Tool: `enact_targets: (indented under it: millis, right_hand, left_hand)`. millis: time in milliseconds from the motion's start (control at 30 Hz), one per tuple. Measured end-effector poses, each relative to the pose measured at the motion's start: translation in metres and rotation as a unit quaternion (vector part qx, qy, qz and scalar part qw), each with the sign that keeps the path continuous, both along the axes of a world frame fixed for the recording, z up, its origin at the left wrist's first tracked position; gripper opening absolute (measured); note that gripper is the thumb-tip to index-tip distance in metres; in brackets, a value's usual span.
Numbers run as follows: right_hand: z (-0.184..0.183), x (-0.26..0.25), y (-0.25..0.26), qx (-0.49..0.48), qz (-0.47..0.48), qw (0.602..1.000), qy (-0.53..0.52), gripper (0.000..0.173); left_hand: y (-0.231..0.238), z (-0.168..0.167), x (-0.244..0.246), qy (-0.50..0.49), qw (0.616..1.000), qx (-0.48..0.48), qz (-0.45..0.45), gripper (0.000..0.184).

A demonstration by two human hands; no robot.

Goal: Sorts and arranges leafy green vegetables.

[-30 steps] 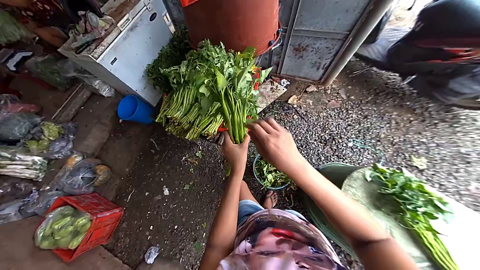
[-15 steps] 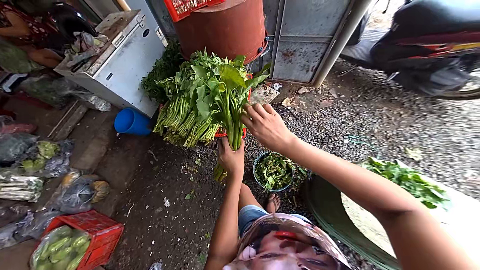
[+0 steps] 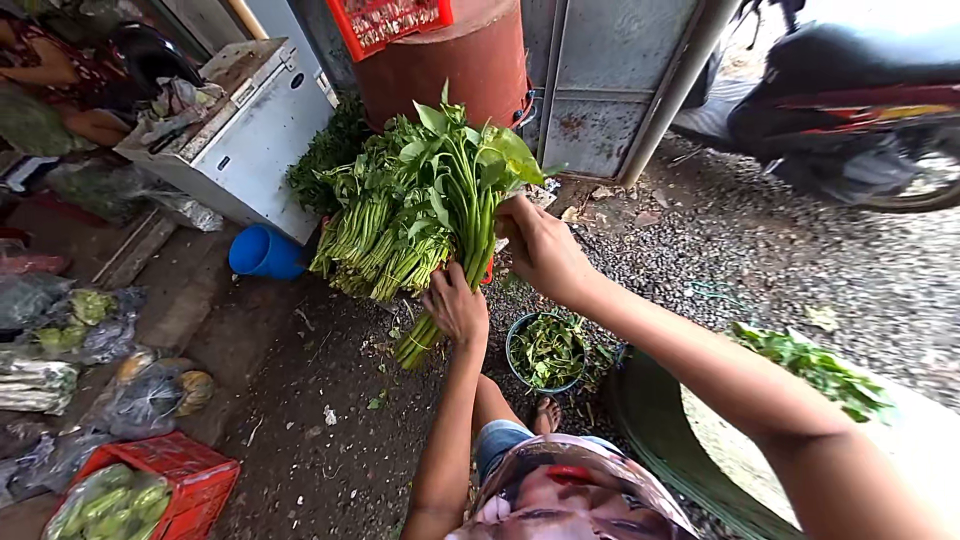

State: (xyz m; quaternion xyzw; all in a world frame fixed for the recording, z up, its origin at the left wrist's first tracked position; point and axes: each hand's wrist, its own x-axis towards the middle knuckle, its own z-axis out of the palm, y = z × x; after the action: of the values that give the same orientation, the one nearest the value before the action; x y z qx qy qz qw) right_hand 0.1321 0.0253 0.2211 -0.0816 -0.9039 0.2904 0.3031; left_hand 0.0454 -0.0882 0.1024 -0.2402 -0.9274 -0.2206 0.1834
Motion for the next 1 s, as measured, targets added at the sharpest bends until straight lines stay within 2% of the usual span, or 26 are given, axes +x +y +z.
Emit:
enact_targets:
  millis: [67, 100, 200, 267, 333, 433, 533, 600, 667, 800, 900, 1000]
  right_hand:
    - [0.009, -0.009, 0.000, -0.038, 0.076, 0.995, 0.057, 0.024]
    - [0.011, -0.016, 0.003, -0.055, 0.072, 0.995, 0.051, 0.029]
    - [0.018, -0.033, 0.026, -0.054, -0.040, 0.997, -0.030, 0.049]
    - [0.019, -0.036, 0.042, 0.001, -0.056, 0.997, -0.047, 0.055]
    - [0.019, -0.033, 0.045, 0.088, -0.055, 0.993, -0.053, 0.051]
    - [0.014, -0.029, 0.040, 0.196, -0.036, 0.978, -0.065, 0.036]
    - [0.013, -0.025, 0.043, 0.313, 0.030, 0.948, -0.048, 0.021]
    - [0.010, -0.022, 0.043, 0.360, 0.057, 0.931, -0.023, 0.017]
    - [0.003, -0.021, 0.040, 0.329, 0.053, 0.943, 0.008, 0.014]
    - [-0.001, -0.016, 0.022, 0.098, 0.009, 0.992, 0.082, 0.019]
    - [0.015, 0.003, -0.001, -0.018, -0.019, 0.989, 0.143, 0.018]
    - [0.034, 0.041, -0.015, -0.040, 0.010, 0.967, 0.250, 0.019]
  left_hand:
    - [-0.002, -0.004, -0.001, 0.036, 0.999, 0.002, -0.004, 0.040]
    - [-0.002, -0.005, 0.000, 0.055, 0.998, 0.009, -0.003, 0.038]
    - [-0.004, -0.003, 0.004, 0.109, 0.993, 0.035, 0.002, 0.028]
    - [-0.006, -0.002, 0.004, 0.122, 0.992, 0.044, -0.001, 0.025]
    - [-0.008, 0.000, 0.002, 0.130, 0.990, 0.046, -0.005, 0.025]
    - [-0.012, 0.001, 0.000, 0.137, 0.990, 0.043, -0.005, 0.028]
    - [-0.014, -0.003, -0.001, 0.130, 0.991, 0.036, -0.003, 0.030]
    - [-0.014, -0.007, -0.002, 0.134, 0.990, 0.040, -0.004, 0.030]
    - [-0.014, -0.009, -0.001, 0.144, 0.988, 0.053, -0.007, 0.030]
    - [-0.015, -0.008, 0.003, 0.191, 0.976, 0.104, -0.007, 0.029]
    - [-0.016, -0.008, 0.002, 0.176, 0.973, 0.151, -0.010, 0.032]
    - [-0.017, -0.013, -0.002, 0.092, 0.972, 0.213, -0.036, 0.056]
